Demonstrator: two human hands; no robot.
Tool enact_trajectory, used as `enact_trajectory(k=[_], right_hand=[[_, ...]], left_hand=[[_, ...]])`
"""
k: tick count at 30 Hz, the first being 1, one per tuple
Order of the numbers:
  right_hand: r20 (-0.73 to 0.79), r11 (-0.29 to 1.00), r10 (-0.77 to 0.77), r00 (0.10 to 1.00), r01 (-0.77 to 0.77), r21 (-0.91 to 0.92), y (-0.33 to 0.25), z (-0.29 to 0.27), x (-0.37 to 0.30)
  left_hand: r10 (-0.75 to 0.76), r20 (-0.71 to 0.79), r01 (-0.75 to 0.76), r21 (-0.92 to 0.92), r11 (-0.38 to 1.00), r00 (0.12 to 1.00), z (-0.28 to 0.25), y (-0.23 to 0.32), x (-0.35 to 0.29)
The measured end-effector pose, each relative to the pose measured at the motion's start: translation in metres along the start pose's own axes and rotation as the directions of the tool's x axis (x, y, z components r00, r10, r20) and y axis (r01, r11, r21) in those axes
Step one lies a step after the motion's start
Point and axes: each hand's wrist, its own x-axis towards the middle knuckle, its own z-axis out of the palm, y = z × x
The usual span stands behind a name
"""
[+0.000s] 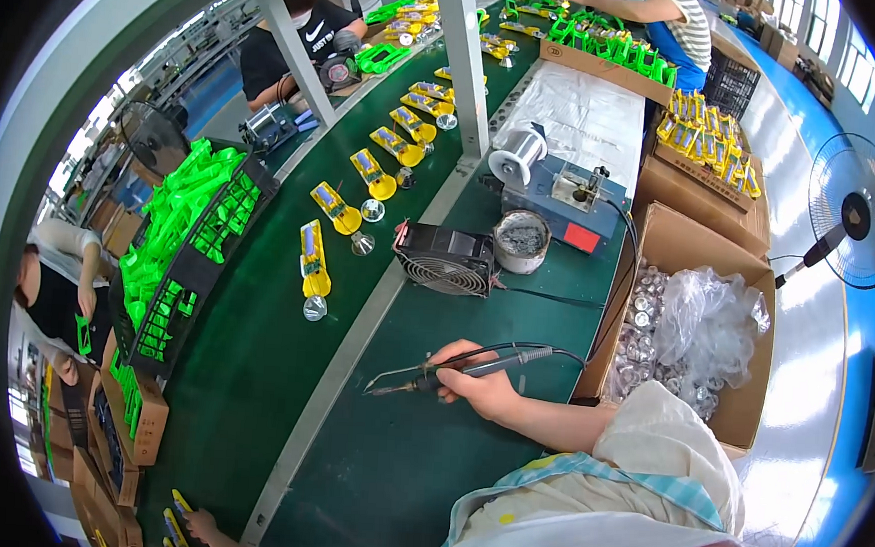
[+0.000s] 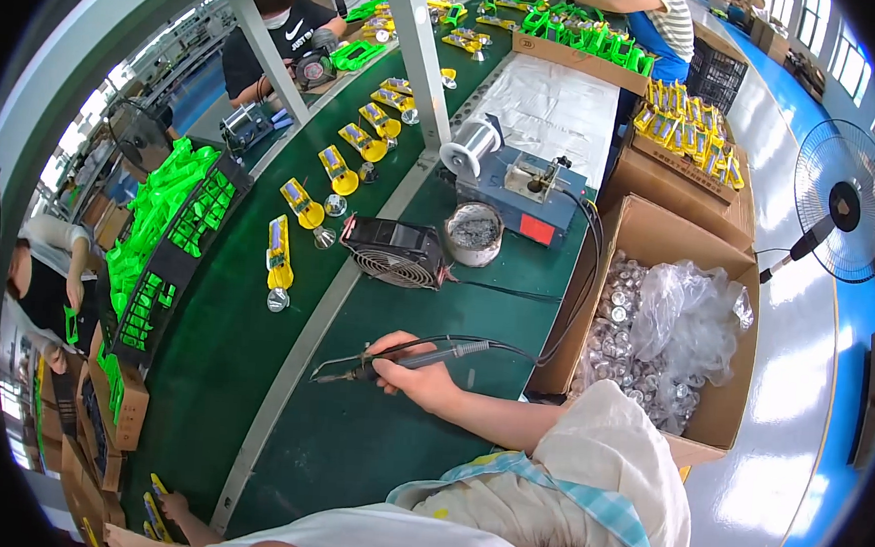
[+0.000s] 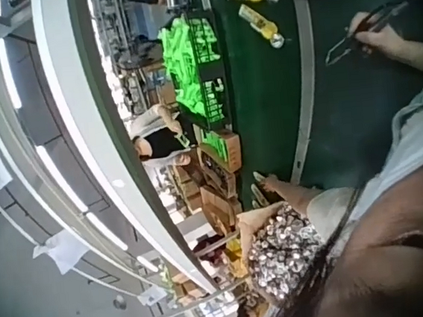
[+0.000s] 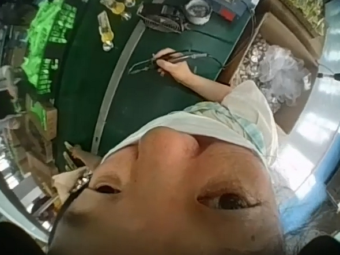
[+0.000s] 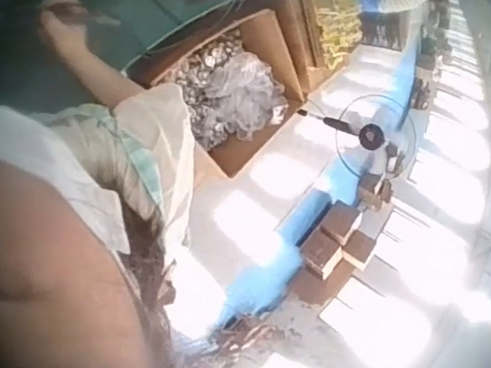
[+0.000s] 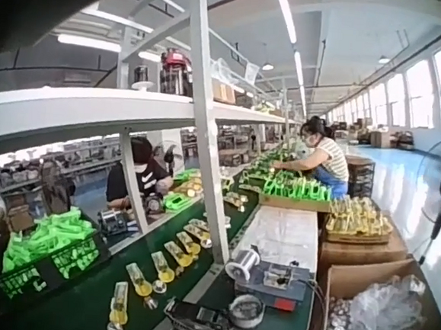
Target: Soldering components onto circuit boards and assembling flashlight units on an assembly line.
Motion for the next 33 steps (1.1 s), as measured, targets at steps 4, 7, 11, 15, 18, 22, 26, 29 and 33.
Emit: enact_trajectory(k=[4, 7, 11, 15, 18, 22, 26, 29, 33], right_hand=[[-0.025, 1.0, 0.001, 1.0, -0.002, -0.014, 0.002, -0.001, 0.001], [-0.031, 1.0, 0.009, 0.999, -0.01, -0.029, -0.003, -0.002, 0.001], [0.037, 1.0, 0.031, 0.999, -0.03, -0.004, -0.004, 0.006, -0.002], [0.035, 1.0, 0.027, 0.999, -0.027, -0.001, -0.009, -0.001, -0.004], [0.053, 0.999, 0.029, 0.998, -0.03, 0.015, -0.011, -0.003, -0.01], [0.081, 0.997, 0.076, 0.994, -0.075, -0.016, -0.004, 0.004, -0.008], [0.065, 0.99, 0.023, 0.998, -0.014, -0.14, 0.003, 0.007, -0.013], [0.021, 0.995, -0.059, 0.998, 0.061, -0.081, 0.003, 0.011, -0.015], [0.118, 0.995, -0.103, 0.988, 0.103, 0.006, 0.014, 0.006, -0.005]], left_hand=[[0.18, -0.125, -0.179, 0.021, 0.984, 0.976, -0.008, 0.005, -0.012], [0.218, -0.144, -0.221, -0.004, 0.975, 0.965, -0.029, 0.015, -0.034], [0.248, -0.188, -0.261, -0.049, 0.964, 0.951, -0.015, -0.005, -0.014], [0.351, -0.238, -0.386, -0.118, 0.915, 0.906, -0.036, 0.013, -0.04], [0.528, -0.307, -0.609, -0.32, 0.726, 0.792, -0.053, 0.016, -0.096], [0.749, -0.407, -0.829, -0.45, 0.333, 0.522, -0.083, -0.006, -0.249], [0.858, -0.321, -0.822, -0.539, 0.183, 0.401, -0.103, -0.005, -0.395], [0.865, -0.339, -0.838, -0.524, 0.152, 0.369, -0.113, 0.011, -0.434], [0.805, -0.373, -0.785, -0.595, 0.174, 0.462, -0.122, 0.003, -0.42]])
